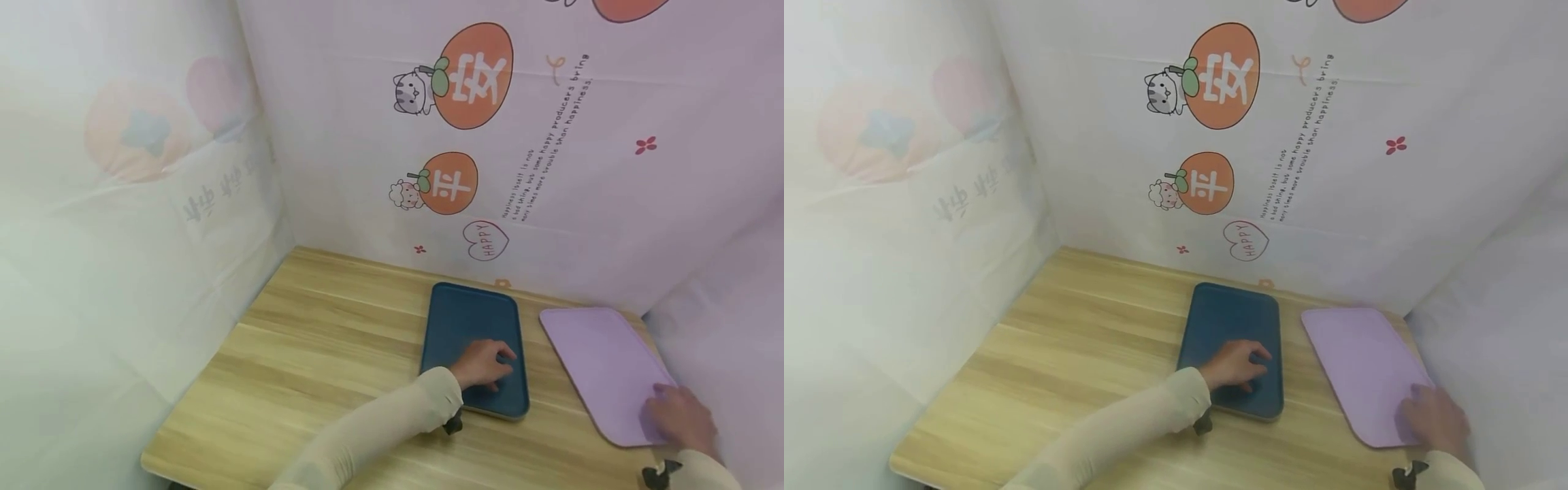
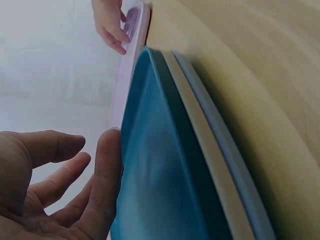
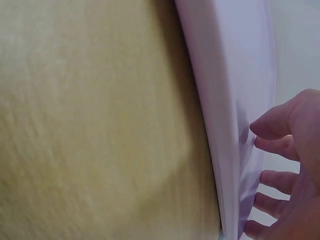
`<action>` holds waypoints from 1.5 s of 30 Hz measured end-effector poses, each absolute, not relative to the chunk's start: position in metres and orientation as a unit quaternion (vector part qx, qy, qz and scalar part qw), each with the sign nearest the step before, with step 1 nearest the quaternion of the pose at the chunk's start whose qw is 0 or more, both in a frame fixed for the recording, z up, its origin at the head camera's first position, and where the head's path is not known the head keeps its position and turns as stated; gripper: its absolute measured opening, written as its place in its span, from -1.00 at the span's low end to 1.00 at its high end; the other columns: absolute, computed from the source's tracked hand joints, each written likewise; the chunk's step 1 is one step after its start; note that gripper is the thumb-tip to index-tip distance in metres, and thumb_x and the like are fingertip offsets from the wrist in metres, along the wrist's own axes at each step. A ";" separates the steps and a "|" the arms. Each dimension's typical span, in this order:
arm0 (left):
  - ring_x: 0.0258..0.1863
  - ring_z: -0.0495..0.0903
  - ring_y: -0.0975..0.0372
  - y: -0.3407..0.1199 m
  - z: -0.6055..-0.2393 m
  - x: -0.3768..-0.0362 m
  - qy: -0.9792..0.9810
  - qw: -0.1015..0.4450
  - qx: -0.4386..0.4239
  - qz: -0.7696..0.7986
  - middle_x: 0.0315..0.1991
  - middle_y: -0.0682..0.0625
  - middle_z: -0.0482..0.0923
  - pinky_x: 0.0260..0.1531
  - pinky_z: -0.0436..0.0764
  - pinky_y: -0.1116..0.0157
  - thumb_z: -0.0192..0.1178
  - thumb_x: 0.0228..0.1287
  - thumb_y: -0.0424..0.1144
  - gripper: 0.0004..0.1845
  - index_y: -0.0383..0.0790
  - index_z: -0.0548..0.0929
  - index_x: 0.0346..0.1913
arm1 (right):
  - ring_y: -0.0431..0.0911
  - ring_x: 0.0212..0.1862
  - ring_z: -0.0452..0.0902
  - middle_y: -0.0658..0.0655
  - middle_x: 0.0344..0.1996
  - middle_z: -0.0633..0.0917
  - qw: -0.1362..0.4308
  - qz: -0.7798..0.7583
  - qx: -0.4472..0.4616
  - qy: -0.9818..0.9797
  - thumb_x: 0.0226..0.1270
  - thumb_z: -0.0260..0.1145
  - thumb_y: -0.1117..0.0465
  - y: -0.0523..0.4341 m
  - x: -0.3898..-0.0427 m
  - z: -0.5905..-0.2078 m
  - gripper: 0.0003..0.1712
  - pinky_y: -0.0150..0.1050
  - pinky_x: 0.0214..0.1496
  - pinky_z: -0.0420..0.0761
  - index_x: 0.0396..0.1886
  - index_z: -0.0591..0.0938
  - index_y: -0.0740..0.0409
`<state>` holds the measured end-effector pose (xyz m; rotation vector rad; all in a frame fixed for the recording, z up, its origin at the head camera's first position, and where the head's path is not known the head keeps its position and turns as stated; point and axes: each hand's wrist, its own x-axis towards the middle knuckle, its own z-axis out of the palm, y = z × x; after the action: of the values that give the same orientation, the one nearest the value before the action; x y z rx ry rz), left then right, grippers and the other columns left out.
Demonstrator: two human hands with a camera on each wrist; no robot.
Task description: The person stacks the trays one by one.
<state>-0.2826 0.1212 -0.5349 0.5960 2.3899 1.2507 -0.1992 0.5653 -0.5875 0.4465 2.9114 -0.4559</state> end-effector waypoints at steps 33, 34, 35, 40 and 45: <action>-0.65 0.73 0.23 0.166 -0.536 -0.258 0.824 0.234 0.213 0.470 0.18 0.04 0.71 -0.49 0.72 0.43 0.36 0.48 -0.31 -0.68 -0.07 0.80 0.21 | 0.84 0.19 0.25 0.79 0.25 0.32 0.054 -0.145 0.154 0.976 0.50 0.04 0.18 0.546 -0.182 -0.586 -0.32 0.67 0.09 0.42 0.42 0.34 0.62; -0.64 0.75 0.22 0.167 -0.536 -0.257 0.820 0.238 0.213 0.475 0.17 0.04 0.71 -0.48 0.72 0.43 0.35 0.48 -0.32 -0.68 -0.09 0.80 0.22 | 0.84 0.20 0.24 0.79 0.27 0.30 0.062 -0.147 0.158 0.975 0.50 0.03 0.18 0.545 -0.183 -0.585 -0.31 0.68 0.11 0.41 0.43 0.33 0.62; -0.62 0.75 0.21 0.168 -0.536 -0.256 0.815 0.244 0.212 0.480 0.16 0.04 0.71 -0.47 0.74 0.41 0.34 0.48 -0.32 -0.67 -0.10 0.79 0.23 | 0.82 0.23 0.21 0.78 0.29 0.28 0.072 -0.150 0.166 0.972 0.50 0.02 0.18 0.544 -0.183 -0.584 -0.30 0.69 0.16 0.38 0.45 0.31 0.62; -0.51 0.82 0.15 0.175 -0.537 -0.255 0.798 0.269 0.202 0.499 -0.02 0.04 0.72 -0.35 0.80 0.36 0.32 0.48 -0.33 -0.68 -0.13 0.78 0.23 | 0.80 0.29 0.15 0.78 0.36 0.21 0.087 -0.161 0.177 0.967 0.52 0.02 0.16 0.539 -0.185 -0.579 -0.28 0.71 0.24 0.32 0.48 0.27 0.61; -0.37 0.87 0.13 0.182 -0.533 -0.258 0.800 0.276 0.192 0.497 -0.03 0.02 0.75 -0.24 0.81 0.36 0.35 0.45 -0.35 -0.69 -0.13 0.79 0.19 | 0.86 0.27 0.15 0.80 0.38 0.19 0.075 -0.170 0.162 0.969 0.54 0.02 0.14 0.541 -0.185 -0.575 -0.29 0.75 0.19 0.34 0.48 0.29 0.59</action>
<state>-0.2578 0.1818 -0.5330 0.5160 2.1497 1.3358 -0.1853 0.5412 -0.5750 0.4868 2.9077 -0.5090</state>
